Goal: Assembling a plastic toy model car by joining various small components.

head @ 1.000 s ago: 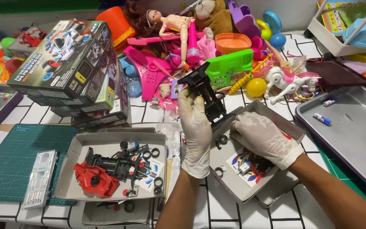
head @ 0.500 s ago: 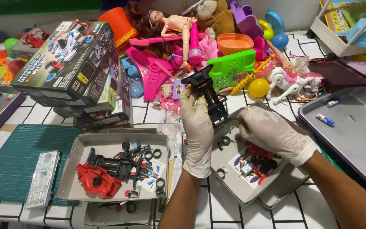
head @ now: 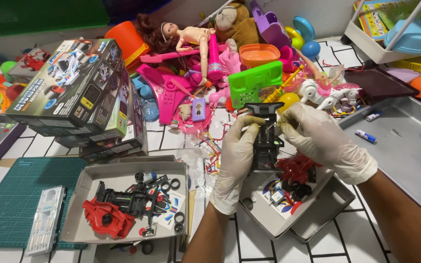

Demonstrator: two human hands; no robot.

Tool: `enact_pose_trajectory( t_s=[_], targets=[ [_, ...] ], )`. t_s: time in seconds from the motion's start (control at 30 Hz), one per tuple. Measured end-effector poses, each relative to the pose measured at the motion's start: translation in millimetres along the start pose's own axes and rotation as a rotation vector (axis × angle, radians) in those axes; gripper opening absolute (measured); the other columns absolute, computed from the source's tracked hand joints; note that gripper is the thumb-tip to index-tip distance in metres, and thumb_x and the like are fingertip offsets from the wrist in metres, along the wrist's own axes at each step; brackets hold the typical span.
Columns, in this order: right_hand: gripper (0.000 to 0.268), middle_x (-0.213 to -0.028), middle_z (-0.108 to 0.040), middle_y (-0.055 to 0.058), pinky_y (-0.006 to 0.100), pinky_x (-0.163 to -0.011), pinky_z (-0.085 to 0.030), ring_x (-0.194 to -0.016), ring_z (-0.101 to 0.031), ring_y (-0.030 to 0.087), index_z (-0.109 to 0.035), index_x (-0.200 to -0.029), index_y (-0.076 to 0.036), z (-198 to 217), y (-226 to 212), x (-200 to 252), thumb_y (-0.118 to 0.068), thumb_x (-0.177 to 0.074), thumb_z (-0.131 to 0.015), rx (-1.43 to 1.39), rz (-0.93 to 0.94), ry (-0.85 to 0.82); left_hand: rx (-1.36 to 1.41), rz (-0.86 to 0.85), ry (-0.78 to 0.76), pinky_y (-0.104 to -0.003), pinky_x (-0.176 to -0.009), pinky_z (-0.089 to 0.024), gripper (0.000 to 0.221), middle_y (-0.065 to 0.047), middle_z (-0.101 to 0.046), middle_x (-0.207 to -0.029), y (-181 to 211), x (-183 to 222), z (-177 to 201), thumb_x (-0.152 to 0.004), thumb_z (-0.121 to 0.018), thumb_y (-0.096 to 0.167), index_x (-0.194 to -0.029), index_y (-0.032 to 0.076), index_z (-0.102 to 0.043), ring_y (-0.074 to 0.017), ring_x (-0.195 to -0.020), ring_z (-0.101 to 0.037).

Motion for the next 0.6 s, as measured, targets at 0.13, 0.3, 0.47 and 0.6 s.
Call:
enact_pose_trajectory(
  t_s=[0.13, 0.3, 0.47, 0.6],
  targets=[
    [0.013, -0.091, -0.067, 0.008, 0.044, -0.082, -0.056, -0.095, -0.069, 0.031, -0.065, -0.102, -0.017, -4, 3, 1, -0.024, -0.092, -0.069, -0.012, 0.037, 0.043, -0.049, -0.011, -0.022, -0.032, -0.093, -0.058, 0.018, -0.007, -0.073, -0.107, -2, -1, 0, -0.095, -0.069, 0.014, -0.111, 0.014, -0.076, -0.0167, -0.098, -0.071],
    [0.01, -0.09, -0.068, 0.003, 0.042, -0.083, -0.056, -0.093, -0.07, 0.027, -0.066, -0.099, -0.019, -10, -4, 4, -0.025, -0.092, -0.07, -0.008, 0.05, 0.054, -0.191, -0.15, 0.006, -0.034, -0.083, -0.061, 0.014, -0.007, -0.074, -0.095, -10, -6, 4, -0.089, -0.074, 0.009, -0.103, 0.012, -0.076, -0.0203, -0.091, -0.075],
    [0.02, -0.089, -0.067, 0.001, 0.038, -0.081, -0.055, -0.088, -0.07, 0.022, -0.068, -0.11, -0.023, 13, -37, 8, -0.026, -0.092, -0.073, -0.108, 0.077, 0.126, -0.166, -0.152, 0.04, -0.036, -0.081, -0.06, 0.011, -0.012, -0.072, -0.091, -2, -2, 4, -0.09, -0.072, 0.008, -0.101, 0.006, -0.075, -0.0203, -0.087, -0.071],
    [0.019, -0.089, -0.069, 0.003, 0.04, -0.079, -0.057, -0.085, -0.07, 0.023, -0.071, -0.109, -0.018, 19, -63, 11, -0.019, -0.09, -0.076, -0.114, 0.162, 0.157, -0.162, -0.153, 0.044, -0.036, -0.08, -0.061, 0.011, -0.012, -0.073, -0.09, -5, -3, 3, -0.089, -0.074, 0.008, -0.1, 0.006, -0.075, -0.021, -0.085, -0.073]
  ],
)
Point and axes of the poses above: each hand's wrist, its own x-axis away from the middle knuckle, its own z-axis out of the back of the hand, y = z × x, the point moved 5 cm from there along -x, towards the middle knuckle
